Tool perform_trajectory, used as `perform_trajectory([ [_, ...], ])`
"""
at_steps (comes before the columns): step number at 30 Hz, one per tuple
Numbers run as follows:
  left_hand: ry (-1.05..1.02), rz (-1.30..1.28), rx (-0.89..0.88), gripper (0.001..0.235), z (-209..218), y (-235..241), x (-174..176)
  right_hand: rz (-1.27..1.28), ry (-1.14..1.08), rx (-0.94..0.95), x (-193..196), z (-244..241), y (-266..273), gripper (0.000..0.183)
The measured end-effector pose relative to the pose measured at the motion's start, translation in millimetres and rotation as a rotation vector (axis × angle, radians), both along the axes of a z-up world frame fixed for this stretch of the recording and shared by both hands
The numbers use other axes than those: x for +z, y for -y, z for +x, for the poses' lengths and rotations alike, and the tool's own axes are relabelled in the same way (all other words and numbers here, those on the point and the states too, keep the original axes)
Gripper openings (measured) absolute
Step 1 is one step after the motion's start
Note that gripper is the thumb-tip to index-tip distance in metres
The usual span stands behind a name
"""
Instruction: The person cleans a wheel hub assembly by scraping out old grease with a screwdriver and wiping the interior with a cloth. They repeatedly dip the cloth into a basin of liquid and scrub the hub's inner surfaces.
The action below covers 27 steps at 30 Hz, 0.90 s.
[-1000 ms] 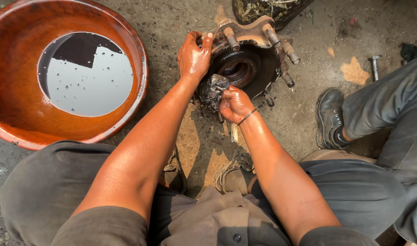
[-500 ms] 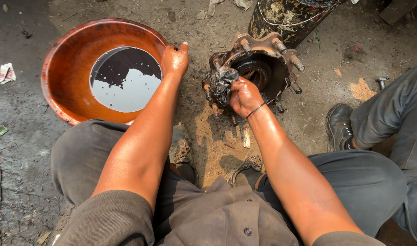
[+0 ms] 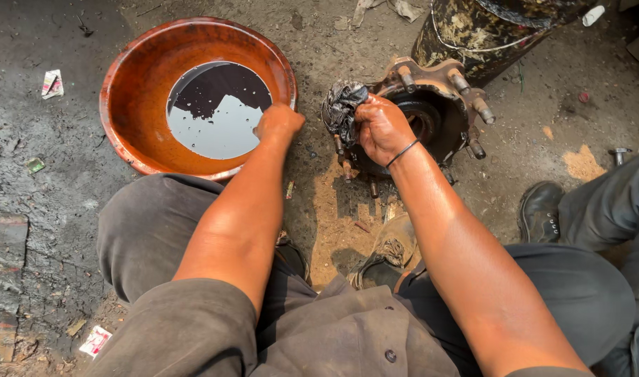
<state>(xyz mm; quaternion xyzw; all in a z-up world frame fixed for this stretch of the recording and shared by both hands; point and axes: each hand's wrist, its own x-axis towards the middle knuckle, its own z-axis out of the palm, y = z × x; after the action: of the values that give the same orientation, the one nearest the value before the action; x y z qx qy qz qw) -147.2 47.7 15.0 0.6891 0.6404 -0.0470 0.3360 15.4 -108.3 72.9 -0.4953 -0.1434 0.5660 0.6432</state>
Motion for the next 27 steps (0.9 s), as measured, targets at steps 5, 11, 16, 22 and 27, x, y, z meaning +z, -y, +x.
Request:
perform_trajectory([
  [5,-0.211,-0.012,-0.118,0.053,-4.7,-0.9,-67.2,-0.110,-0.014,0.025,-12.3,-3.9,-12.7,0.021],
  [11,-0.247,0.047,-0.387,0.038,-22.8,-12.2,-155.0,-0.131,-0.036,0.025,-41.3,-10.5,-46.6,0.019],
  [16,-0.298,-0.043,-0.431,0.037,-24.5,7.1,-173.2,-0.122,-0.064,0.133,-72.7,-19.4,-77.0,0.020],
  [22,-0.430,-0.137,-0.670,0.042,-32.4,30.3,-146.4,-0.202,-0.089,0.179,-114.0,-39.3,-97.0,0.021],
  [27,-0.409,-0.164,-0.776,0.056,-41.7,47.0,-129.5,-0.214,0.211,0.310,-153.7,-58.9,-109.6,0.017],
])
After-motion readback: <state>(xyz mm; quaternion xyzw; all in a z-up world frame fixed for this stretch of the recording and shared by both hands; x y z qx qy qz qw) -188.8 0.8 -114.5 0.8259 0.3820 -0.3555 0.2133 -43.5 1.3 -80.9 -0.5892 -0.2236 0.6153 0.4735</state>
